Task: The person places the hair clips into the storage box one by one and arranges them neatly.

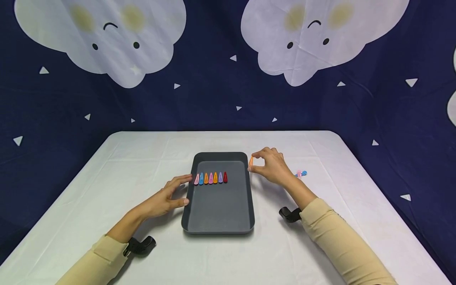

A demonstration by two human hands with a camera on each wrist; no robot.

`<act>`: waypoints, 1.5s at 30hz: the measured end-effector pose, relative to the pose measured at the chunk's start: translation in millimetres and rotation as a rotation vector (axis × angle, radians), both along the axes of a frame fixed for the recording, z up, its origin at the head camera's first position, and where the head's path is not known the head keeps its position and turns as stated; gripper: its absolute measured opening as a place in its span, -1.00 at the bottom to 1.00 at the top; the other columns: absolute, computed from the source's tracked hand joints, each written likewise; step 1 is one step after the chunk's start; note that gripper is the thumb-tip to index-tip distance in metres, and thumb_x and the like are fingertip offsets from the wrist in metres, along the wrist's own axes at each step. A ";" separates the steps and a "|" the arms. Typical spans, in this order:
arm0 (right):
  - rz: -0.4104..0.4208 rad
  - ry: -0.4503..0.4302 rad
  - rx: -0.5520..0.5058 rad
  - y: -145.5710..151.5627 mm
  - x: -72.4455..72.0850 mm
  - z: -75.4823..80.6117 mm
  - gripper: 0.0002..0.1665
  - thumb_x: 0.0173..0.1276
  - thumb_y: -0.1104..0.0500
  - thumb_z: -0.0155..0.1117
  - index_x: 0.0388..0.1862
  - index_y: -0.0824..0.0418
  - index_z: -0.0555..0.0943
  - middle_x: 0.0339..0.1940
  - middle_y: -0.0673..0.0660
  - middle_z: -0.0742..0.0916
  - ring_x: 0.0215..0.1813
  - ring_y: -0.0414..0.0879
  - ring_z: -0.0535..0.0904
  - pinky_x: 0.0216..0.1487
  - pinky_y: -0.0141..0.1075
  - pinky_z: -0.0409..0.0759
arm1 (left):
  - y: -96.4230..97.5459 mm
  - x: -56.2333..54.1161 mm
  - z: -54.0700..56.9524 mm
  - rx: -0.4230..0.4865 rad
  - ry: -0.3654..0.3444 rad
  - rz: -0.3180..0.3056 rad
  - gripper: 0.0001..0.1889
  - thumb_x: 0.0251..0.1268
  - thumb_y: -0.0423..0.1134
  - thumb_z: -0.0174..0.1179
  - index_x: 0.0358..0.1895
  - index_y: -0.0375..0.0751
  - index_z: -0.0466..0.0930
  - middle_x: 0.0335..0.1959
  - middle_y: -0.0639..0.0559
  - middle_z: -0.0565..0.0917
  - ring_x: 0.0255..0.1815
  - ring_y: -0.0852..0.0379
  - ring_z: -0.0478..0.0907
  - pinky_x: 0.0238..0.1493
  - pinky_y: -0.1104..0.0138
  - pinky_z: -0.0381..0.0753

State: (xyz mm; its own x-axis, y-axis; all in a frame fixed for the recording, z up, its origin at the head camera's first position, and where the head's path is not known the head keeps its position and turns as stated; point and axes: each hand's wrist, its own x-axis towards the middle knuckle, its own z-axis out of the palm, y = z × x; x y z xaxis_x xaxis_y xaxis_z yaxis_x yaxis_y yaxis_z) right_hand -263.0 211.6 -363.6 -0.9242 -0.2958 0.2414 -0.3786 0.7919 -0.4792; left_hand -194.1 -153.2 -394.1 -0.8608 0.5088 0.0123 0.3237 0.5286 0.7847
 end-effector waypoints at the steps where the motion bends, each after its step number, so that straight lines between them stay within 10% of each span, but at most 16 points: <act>1: 0.007 -0.001 -0.001 -3.0 0.1 -0.6 -0.39 0.09 -0.07 0.43 0.08 0.20 0.60 -0.02 0.19 0.64 0.02 0.16 0.44 0.02 -0.06 0.23 | 0.0 0.0 -0.1 0.000 0.000 0.000 -0.27 0.24 -0.11 0.23 0.44 -0.12 0.13 0.51 0.05 0.08 0.50 -0.17 -0.08 0.35 -0.31 -0.22; 45: 0.138 -0.078 0.183 -60.1 -12.3 -35.2 -0.45 0.10 -0.12 0.41 0.03 0.12 0.64 0.04 0.12 0.64 0.13 0.06 0.47 0.07 0.00 0.26 | 0.4 -0.9 -2.4 0.003 -0.015 0.009 -0.27 0.25 -0.14 0.23 0.45 -0.09 0.12 0.51 0.09 0.07 0.50 -0.14 -0.08 0.35 -0.30 -0.23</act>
